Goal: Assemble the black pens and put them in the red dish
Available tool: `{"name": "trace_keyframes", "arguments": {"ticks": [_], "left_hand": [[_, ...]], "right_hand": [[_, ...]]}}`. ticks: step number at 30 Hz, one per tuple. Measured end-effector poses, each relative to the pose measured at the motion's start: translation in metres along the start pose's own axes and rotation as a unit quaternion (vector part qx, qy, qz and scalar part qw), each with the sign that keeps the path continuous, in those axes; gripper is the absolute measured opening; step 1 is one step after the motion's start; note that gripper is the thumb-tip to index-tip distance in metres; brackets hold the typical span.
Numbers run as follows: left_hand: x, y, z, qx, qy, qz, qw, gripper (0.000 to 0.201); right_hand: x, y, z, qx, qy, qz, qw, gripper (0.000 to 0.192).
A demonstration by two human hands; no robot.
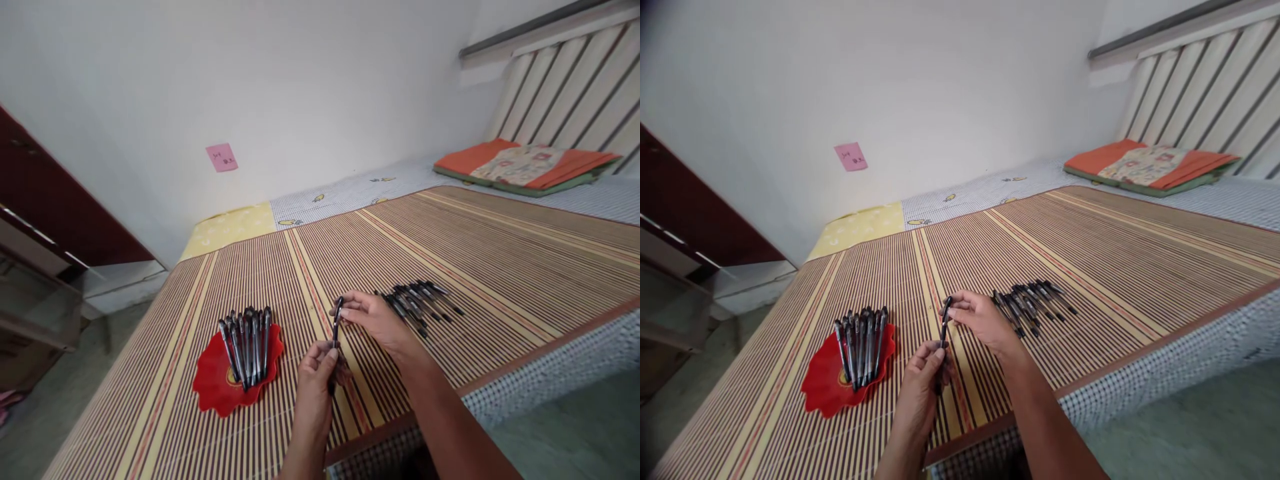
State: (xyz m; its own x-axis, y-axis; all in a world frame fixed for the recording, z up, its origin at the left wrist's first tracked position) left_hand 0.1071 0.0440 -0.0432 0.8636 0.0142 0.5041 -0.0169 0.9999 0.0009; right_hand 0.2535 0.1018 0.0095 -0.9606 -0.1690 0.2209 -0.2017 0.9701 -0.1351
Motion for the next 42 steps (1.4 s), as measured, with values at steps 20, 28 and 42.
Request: {"name": "trace_keyframes", "arguments": {"ticks": [20,28,42], "left_hand": [[0.000,-0.002,-0.002,-0.001,0.000,-0.014,1.000,0.030],[0.000,-0.002,-0.001,0.006,-0.022,-0.005,1.000,0.030],[-0.002,-0.005,0.002,0.054,0.009,-0.004,0.999,0.025]], "right_hand": [[0.007,-0.001,0.007,0.044,-0.026,-0.053,0.997,0.025],[0.013,-0.001,0.010,0.047,-0.064,-0.065,0.995,0.021],[0.018,0.006,0.021,0.048,-0.066,-0.094,0.992,0.030]]}}
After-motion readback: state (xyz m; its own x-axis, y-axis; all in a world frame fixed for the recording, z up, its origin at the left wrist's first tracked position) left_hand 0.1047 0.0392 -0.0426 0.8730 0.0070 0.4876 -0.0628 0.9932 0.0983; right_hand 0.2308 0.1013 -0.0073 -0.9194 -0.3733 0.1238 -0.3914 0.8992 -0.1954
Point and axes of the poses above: each hand's wrist, its own y-axis towards the middle knuckle, its own x-axis out of the palm, z = x × y, the point moved 5 cm from there along y, towards the middle knuckle, and after that the axes turned 13 degrees about x, right-handed, at the moved point
